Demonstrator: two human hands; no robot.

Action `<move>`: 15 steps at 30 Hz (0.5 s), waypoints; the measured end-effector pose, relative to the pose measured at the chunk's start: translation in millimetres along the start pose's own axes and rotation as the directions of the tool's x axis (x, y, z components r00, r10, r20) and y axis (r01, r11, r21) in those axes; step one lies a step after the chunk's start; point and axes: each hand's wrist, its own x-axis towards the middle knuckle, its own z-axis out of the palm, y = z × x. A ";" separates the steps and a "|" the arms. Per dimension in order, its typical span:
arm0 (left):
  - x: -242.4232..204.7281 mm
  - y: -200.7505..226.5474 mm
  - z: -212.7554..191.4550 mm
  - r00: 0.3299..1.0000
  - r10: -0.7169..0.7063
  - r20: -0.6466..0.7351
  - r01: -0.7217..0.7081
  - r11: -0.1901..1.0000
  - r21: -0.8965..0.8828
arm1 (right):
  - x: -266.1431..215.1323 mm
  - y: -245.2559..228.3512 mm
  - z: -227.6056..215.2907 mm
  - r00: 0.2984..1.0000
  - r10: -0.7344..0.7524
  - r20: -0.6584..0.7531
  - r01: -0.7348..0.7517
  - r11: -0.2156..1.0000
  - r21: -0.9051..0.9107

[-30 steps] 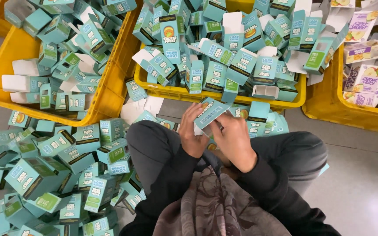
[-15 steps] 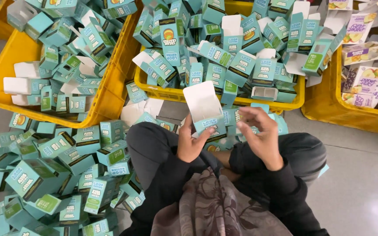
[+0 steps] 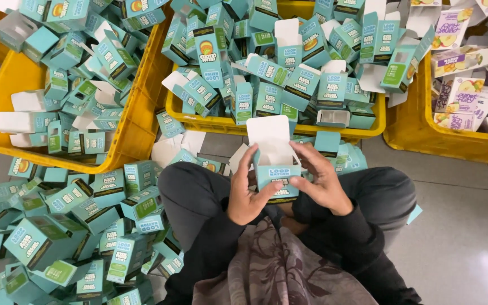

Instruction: Folding small cardboard product boxes from a flat state into their assembled form.

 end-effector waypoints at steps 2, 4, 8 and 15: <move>-2.0 4.5 0.8 1.000 0.005 0.008 -0.005 1.000 -0.014 | -0.2 -9.1 -6.7 0.998 -0.051 0.031 0.051 0.999 -0.013; -0.6 14.3 1.0 1.000 0.011 0.017 -0.010 1.000 -0.029 | -0.4 -15.1 -11.0 0.993 -0.100 0.060 0.102 0.994 -0.026; 4.9 34.0 2.8 0.990 0.053 0.127 -0.040 0.994 -0.105 | -0.8 -20.7 -15.1 0.982 -0.167 0.088 0.165 0.986 0.032; 12.6 53.2 -3.6 0.975 0.021 0.220 -0.005 0.997 -0.074 | -20.0 15.3 -9.8 0.973 -0.225 -0.049 0.229 0.968 0.104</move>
